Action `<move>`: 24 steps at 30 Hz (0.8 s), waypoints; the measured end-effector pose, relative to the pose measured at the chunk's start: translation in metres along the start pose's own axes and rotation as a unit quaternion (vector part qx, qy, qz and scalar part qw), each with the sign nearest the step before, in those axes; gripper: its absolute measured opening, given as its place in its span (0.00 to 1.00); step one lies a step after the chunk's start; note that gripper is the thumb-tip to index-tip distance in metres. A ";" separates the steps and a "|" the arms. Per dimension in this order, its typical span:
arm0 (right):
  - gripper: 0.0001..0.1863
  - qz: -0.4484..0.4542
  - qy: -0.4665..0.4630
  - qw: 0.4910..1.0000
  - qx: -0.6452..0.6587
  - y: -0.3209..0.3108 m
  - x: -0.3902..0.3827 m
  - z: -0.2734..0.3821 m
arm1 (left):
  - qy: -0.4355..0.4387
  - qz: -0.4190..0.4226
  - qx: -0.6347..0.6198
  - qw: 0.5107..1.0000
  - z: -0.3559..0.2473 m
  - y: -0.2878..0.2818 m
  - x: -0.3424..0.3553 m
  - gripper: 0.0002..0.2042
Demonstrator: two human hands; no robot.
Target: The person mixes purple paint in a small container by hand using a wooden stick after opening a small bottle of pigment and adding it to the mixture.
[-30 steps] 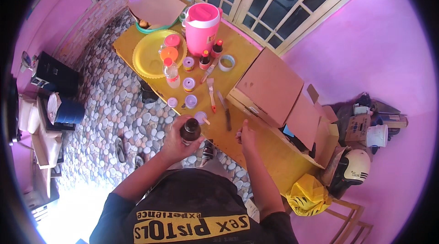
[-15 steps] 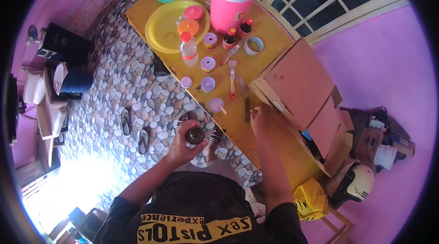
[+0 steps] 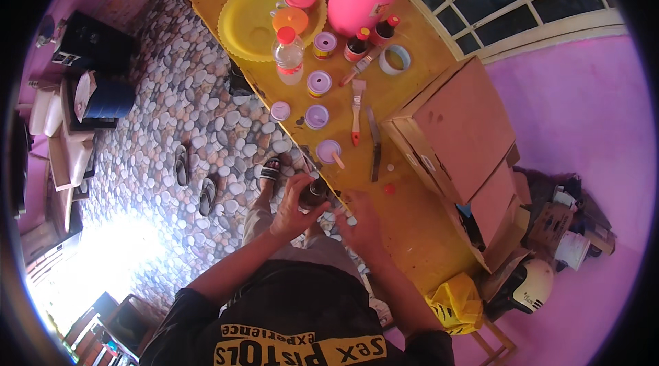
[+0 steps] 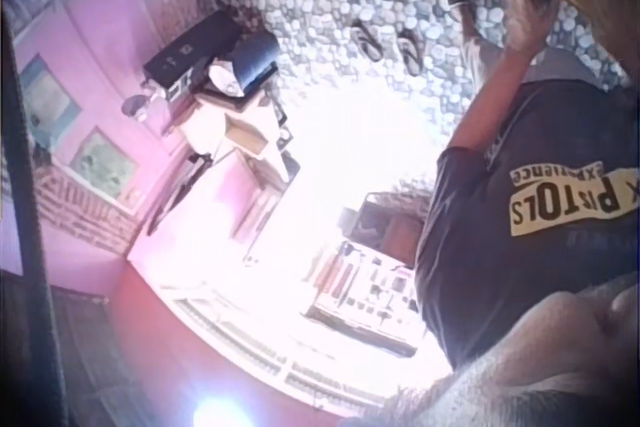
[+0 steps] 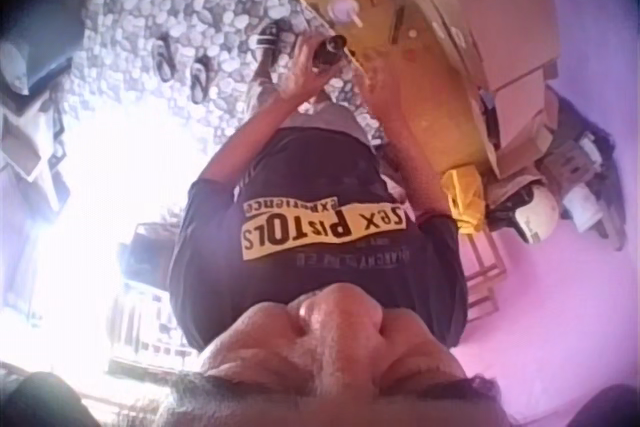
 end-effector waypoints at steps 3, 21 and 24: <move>0.28 -0.010 0.009 0.990 0.141 0.025 0.002 0.027 | -0.015 0.001 0.010 1.000 0.016 0.007 -0.001 0.35; 0.26 -0.070 0.087 0.982 0.155 0.078 0.025 -0.013 | -0.034 0.036 0.084 0.995 0.052 0.012 0.007 0.33; 0.26 -0.067 0.117 0.974 0.182 0.078 0.027 -0.012 | -0.031 0.039 0.095 0.994 0.053 0.012 0.009 0.33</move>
Point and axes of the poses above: each hand's wrist, its own x-axis towards the middle knuckle, its own y-axis out of the palm, z = x × y, the point moved 8 cm from there along x, towards the middle knuckle, and after that the axes turned 3 degrees about -z, right-handed, at the moved point
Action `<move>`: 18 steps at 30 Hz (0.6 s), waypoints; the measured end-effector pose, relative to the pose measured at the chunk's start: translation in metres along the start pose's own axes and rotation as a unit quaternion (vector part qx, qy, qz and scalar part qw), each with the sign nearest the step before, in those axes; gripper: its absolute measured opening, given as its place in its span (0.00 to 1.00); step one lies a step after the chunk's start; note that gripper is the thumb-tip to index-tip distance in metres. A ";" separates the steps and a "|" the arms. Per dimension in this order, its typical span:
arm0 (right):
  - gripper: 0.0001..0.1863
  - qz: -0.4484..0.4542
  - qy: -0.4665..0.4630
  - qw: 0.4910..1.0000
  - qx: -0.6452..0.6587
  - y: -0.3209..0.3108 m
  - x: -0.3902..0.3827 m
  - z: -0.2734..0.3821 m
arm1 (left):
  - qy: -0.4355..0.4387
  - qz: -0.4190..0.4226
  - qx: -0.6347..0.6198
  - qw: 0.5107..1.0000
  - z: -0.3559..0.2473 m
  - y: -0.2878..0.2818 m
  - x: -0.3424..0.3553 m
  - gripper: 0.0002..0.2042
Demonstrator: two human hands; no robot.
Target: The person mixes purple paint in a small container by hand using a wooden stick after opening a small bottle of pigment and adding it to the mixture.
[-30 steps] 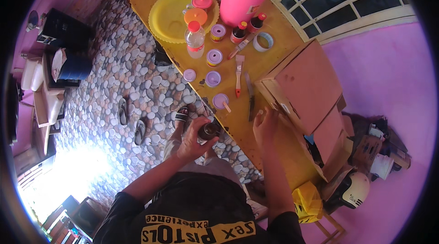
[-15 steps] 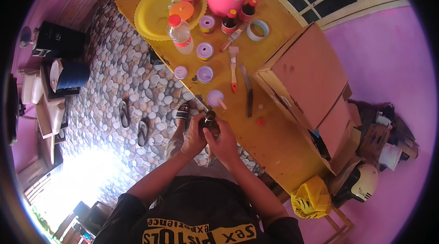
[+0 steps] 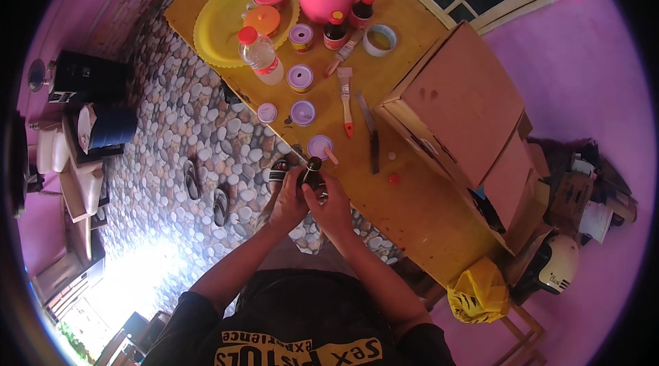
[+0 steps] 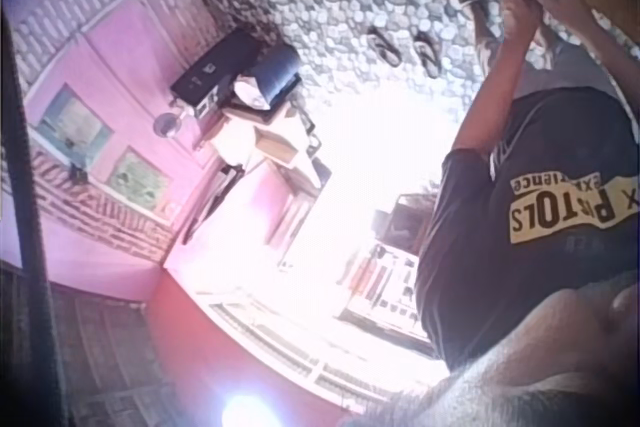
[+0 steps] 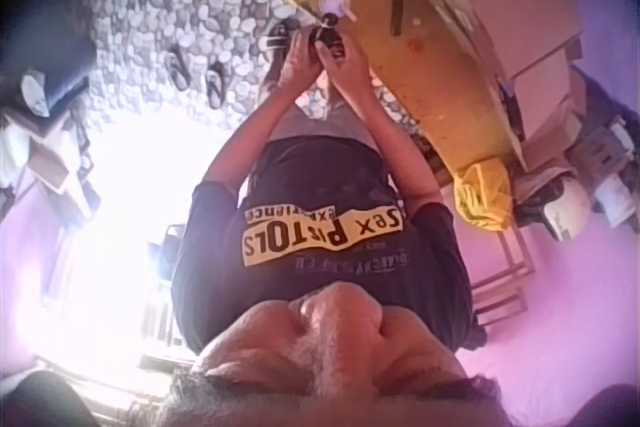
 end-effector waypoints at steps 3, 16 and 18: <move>0.26 -0.001 0.024 1.000 0.008 0.000 0.001 0.001 | 0.004 -0.001 0.002 1.000 0.000 0.000 0.000 0.33; 0.26 -0.011 0.020 1.000 0.001 0.001 0.004 -0.006 | -0.023 0.019 -0.030 0.999 0.007 0.003 -0.001 0.33; 0.26 -0.007 0.027 1.000 0.003 0.002 0.004 -0.007 | -0.017 0.022 -0.013 1.000 0.009 0.003 -0.002 0.33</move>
Point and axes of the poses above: each hand's wrist, its own x-axis towards the middle knuckle, its own y-axis out of the palm, z = x × y, the point moved 8 cm from there along x, towards the middle knuckle, and after that the axes turned 3 degrees about -z, right-handed, at the moved point
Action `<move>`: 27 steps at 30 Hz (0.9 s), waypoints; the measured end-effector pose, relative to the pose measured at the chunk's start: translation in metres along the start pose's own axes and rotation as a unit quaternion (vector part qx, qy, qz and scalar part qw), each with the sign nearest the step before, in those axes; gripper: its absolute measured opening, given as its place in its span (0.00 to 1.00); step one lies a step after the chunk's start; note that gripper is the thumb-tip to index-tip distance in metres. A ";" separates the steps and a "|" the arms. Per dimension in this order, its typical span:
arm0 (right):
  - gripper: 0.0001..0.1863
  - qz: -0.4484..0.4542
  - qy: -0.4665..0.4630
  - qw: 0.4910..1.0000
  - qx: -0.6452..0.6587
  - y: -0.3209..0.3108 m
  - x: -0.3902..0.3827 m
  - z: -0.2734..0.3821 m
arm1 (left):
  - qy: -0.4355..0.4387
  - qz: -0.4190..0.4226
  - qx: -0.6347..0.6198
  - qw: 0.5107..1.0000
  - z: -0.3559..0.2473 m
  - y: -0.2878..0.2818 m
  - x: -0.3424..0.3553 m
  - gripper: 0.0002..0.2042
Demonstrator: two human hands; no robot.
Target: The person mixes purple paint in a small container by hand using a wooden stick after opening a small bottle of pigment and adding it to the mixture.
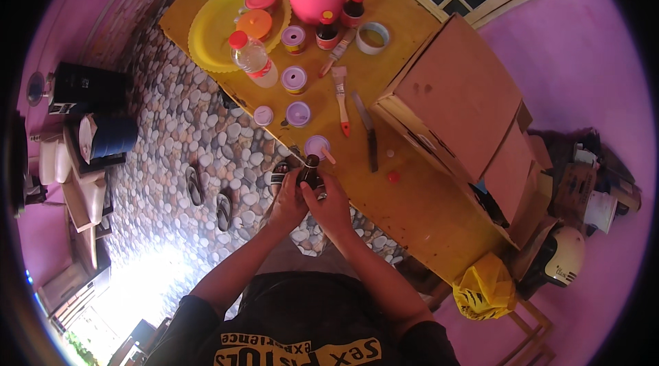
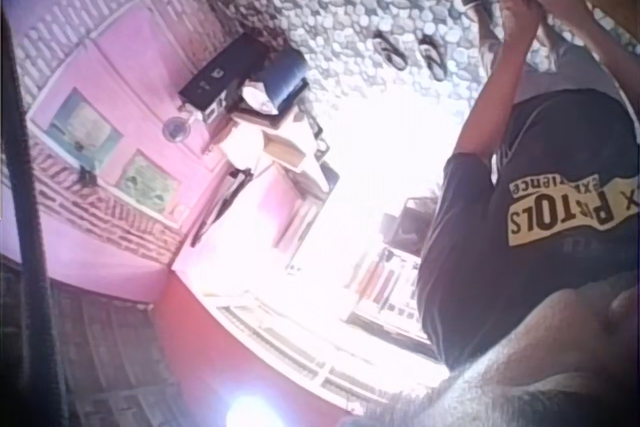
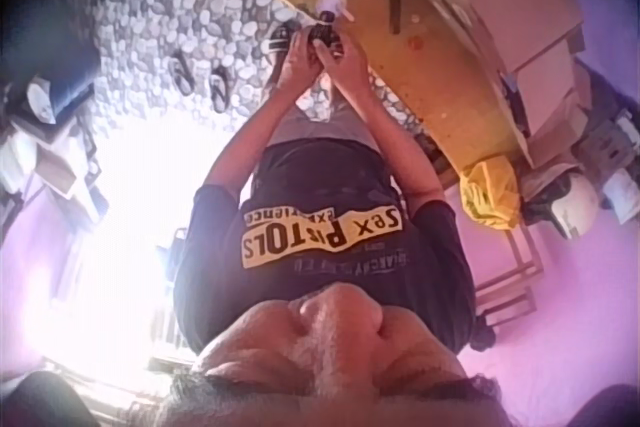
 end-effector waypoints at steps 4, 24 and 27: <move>0.26 -0.005 0.006 1.000 -0.002 0.000 0.002 -0.005 | 0.036 -0.013 0.039 0.999 -0.004 0.000 0.001 0.34; 0.25 -0.008 0.027 0.999 -0.014 -0.003 0.001 0.005 | -0.034 0.022 0.032 0.999 -0.007 -0.001 0.002 0.32; 0.25 -0.017 0.025 0.999 -0.016 -0.004 0.002 0.005 | -0.036 0.029 0.040 0.998 -0.007 0.000 0.004 0.32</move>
Point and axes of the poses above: each hand's wrist, its own x-axis towards the middle knuckle, its own y-axis out of the palm, z = x × y, the point moved 8 cm from there along x, towards the middle knuckle, and after that the axes turned 3 degrees about -z, right-handed, at the moved point
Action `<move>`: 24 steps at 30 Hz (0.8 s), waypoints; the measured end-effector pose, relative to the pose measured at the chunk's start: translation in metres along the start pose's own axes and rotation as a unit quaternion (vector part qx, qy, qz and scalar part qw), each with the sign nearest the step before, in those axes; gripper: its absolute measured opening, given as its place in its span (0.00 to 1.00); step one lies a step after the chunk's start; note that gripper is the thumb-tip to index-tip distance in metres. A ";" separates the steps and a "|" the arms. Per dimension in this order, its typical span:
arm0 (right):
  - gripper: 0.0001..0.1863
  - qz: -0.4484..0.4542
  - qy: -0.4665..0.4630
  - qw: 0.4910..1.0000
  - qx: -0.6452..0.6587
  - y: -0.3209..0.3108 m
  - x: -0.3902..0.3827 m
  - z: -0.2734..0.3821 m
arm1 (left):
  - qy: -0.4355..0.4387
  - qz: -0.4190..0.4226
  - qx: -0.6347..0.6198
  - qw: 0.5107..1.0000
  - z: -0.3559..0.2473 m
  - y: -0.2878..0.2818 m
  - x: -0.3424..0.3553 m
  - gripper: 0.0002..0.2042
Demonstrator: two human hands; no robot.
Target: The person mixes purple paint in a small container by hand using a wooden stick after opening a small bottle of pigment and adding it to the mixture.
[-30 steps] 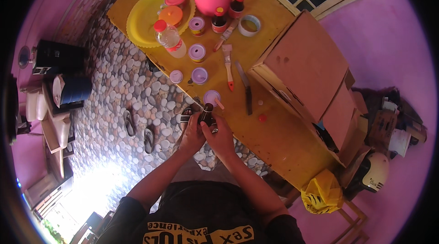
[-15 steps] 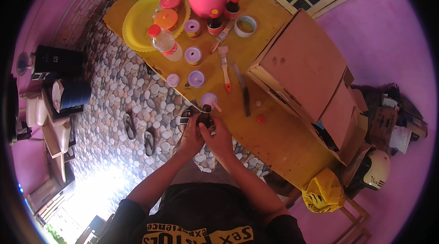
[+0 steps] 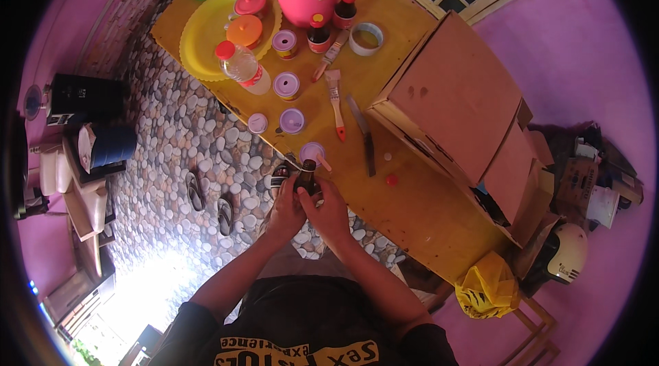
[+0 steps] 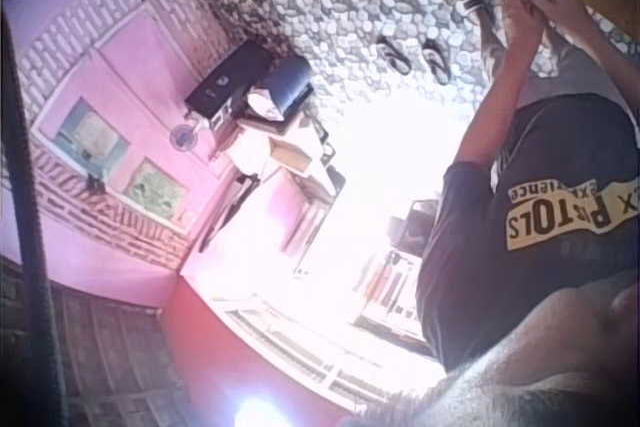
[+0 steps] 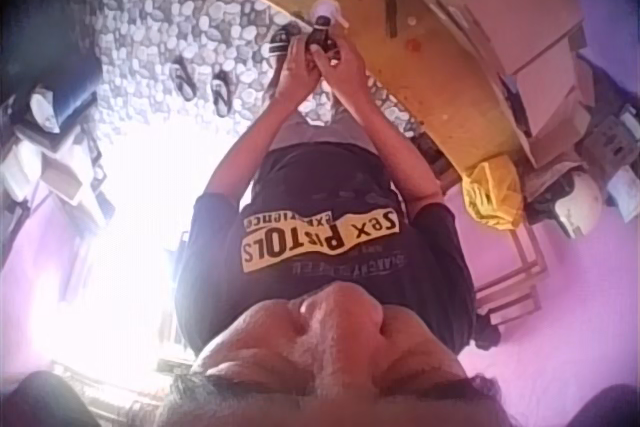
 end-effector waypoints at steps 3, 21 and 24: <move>0.25 -0.003 0.002 1.000 0.004 0.000 0.001 -0.003 | -0.003 0.005 0.004 1.000 0.001 0.001 0.000 0.32; 0.28 0.007 0.032 0.999 0.012 0.001 0.001 -0.003 | -0.020 0.001 -0.003 1.000 -0.004 -0.002 0.001 0.31; 0.27 0.000 0.020 1.000 0.011 0.000 0.001 -0.004 | -0.015 -0.004 -0.008 1.000 -0.005 -0.002 0.000 0.31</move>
Point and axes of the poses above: each hand's wrist, its own x-axis towards the middle knuckle, its own y-axis out of the palm, z = x × y, the point moved 8 cm from there along x, towards the middle knuckle, and after that the axes turned 3 degrees about -z, right-handed, at the moved point
